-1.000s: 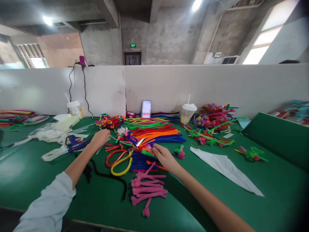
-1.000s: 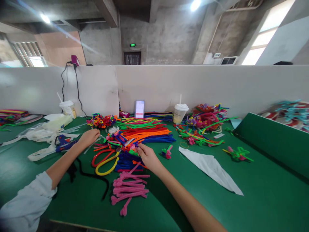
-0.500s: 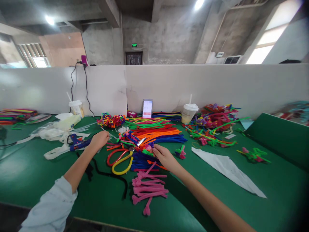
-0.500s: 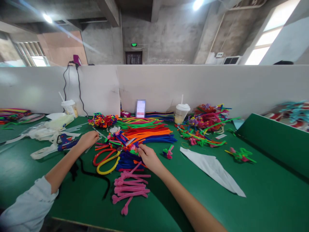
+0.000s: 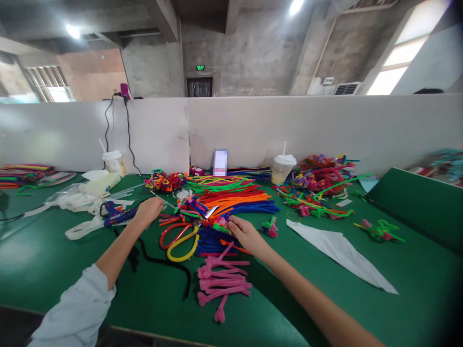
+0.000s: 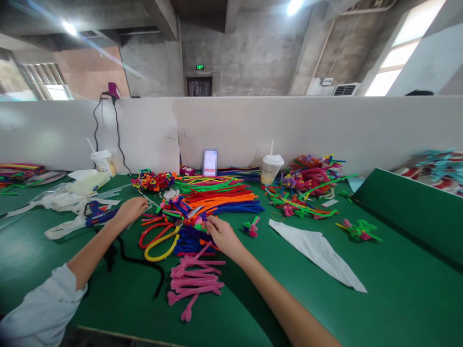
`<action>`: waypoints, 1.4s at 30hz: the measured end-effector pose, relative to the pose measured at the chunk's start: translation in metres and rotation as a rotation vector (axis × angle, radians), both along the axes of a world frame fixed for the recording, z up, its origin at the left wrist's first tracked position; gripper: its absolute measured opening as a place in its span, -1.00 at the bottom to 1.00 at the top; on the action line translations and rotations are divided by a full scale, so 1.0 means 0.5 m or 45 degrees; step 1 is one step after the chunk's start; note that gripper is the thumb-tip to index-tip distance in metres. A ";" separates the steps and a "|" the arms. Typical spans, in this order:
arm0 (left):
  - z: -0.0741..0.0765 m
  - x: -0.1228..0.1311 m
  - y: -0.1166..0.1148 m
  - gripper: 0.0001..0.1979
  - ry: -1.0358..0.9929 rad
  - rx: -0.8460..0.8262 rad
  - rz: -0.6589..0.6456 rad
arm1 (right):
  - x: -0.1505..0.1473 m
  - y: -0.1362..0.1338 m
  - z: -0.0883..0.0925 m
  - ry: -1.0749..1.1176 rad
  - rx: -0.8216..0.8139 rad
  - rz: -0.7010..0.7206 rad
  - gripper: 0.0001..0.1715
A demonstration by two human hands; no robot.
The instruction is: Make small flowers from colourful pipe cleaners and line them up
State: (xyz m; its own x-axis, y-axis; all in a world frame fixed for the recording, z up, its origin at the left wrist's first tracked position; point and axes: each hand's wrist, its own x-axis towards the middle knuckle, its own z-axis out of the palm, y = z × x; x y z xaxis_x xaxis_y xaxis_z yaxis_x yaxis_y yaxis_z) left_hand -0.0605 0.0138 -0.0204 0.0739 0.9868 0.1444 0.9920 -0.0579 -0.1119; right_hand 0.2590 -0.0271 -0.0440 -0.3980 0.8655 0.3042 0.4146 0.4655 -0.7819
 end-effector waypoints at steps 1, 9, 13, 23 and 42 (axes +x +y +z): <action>0.000 0.000 0.000 -0.76 0.000 -0.003 -0.002 | 0.000 0.000 0.001 0.001 0.004 -0.002 -0.72; 0.003 0.001 0.000 -0.78 -0.005 -0.013 -0.029 | 0.000 -0.002 0.002 0.013 0.020 -0.002 -0.73; 0.004 0.001 -0.001 -0.77 -0.001 -0.019 -0.021 | 0.000 0.000 0.000 0.001 0.020 -0.003 -0.73; 0.004 -0.001 -0.004 -0.73 -0.009 -0.028 0.008 | 0.000 -0.001 0.000 -0.009 0.015 -0.002 -0.72; 0.012 0.010 -0.030 -0.78 -0.145 -0.120 -0.056 | 0.000 -0.005 0.007 -0.030 -0.015 0.016 -0.72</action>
